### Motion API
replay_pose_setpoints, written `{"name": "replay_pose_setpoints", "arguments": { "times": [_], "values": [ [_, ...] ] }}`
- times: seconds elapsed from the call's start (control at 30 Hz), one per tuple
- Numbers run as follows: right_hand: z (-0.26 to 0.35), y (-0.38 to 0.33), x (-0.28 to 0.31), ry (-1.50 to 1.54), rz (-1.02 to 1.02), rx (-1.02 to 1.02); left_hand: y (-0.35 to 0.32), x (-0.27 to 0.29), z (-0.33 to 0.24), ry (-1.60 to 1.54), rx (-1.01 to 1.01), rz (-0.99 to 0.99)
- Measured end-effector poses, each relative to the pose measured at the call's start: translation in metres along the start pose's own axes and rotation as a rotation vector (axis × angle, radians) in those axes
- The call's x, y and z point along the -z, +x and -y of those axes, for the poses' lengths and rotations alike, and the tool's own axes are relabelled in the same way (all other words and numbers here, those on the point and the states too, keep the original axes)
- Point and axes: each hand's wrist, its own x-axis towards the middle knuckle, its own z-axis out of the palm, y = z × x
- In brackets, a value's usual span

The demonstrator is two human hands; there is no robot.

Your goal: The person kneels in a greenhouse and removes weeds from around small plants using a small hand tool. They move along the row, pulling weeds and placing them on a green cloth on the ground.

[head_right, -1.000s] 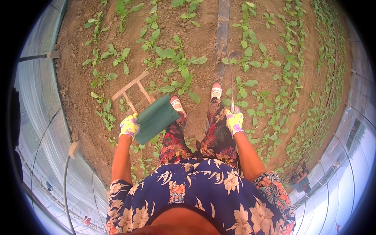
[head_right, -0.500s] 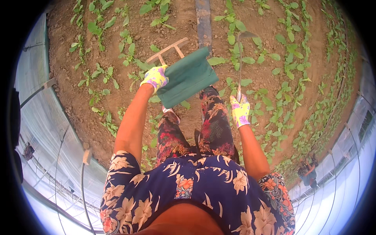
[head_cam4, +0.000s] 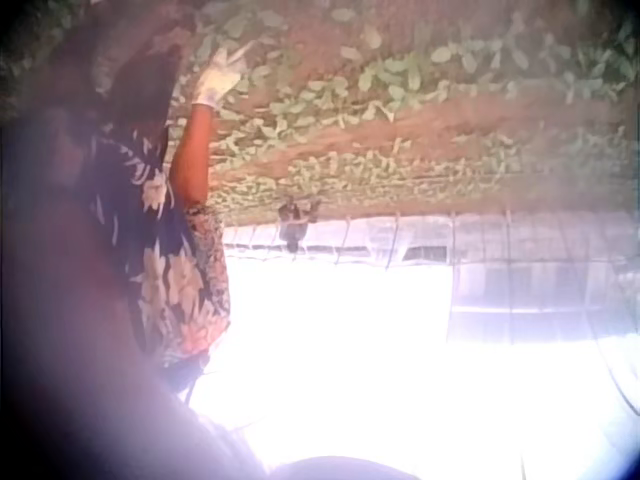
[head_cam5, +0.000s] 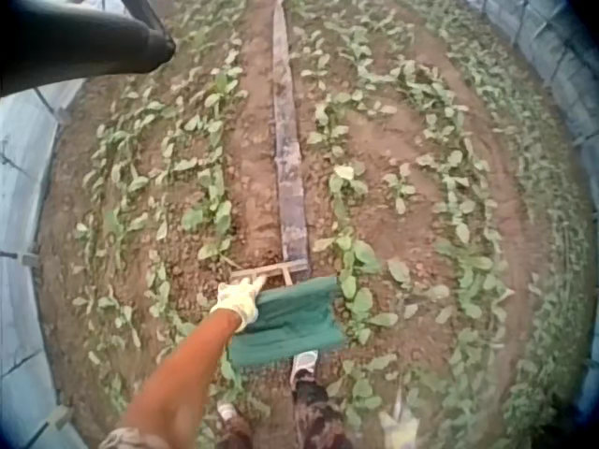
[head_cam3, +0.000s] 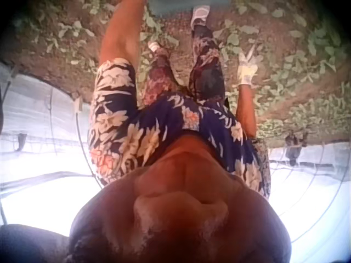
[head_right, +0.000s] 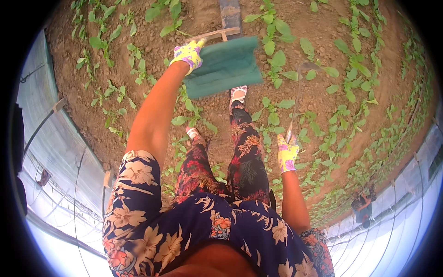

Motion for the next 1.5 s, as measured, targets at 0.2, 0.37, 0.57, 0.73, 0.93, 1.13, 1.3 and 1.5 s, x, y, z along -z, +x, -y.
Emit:
{"name": "replay_pose_setpoints", "arguments": {
  "times": [0.2, 0.37, 0.57, 0.73, 0.93, 1.13, 1.3, 1.5],
  "values": [
    [0.063, -0.025, 0.017, 0.022, 0.095, -0.033, -0.041, -0.001, 0.008, -0.118, 0.095, 0.103],
    [0.103, -0.048, 0.034, -0.016, 0.145, -0.005, -0.105, -0.007, 0.004, -0.003, 0.061, 0.337],
    [0.063, -0.003, 0.012, -0.114, 0.124, 0.109, -0.076, -0.039, -0.023, 0.081, -0.118, 0.041],
    [0.036, 0.016, -0.026, -0.219, 0.124, 0.02, -0.013, -0.099, -0.042, 0.113, -0.101, -0.104],
    [0.029, 0.027, -0.042, -0.15, 0.143, -0.093, 0.002, -0.101, -0.039, 0.1, -0.187, -0.054],
    [0.04, 0.024, -0.041, -0.155, 0.177, -0.037, -0.029, -0.117, -0.042, 0.05, -0.254, -0.036],
    [0.054, 0.025, -0.037, -0.158, 0.181, -0.008, -0.026, -0.095, -0.038, 0.101, -0.201, 0.047],
    [0.075, 0.0, 0.0, -0.078, 0.211, -0.064, -0.074, -0.053, -0.055, -0.122, -0.153, 0.261]
  ]
}}
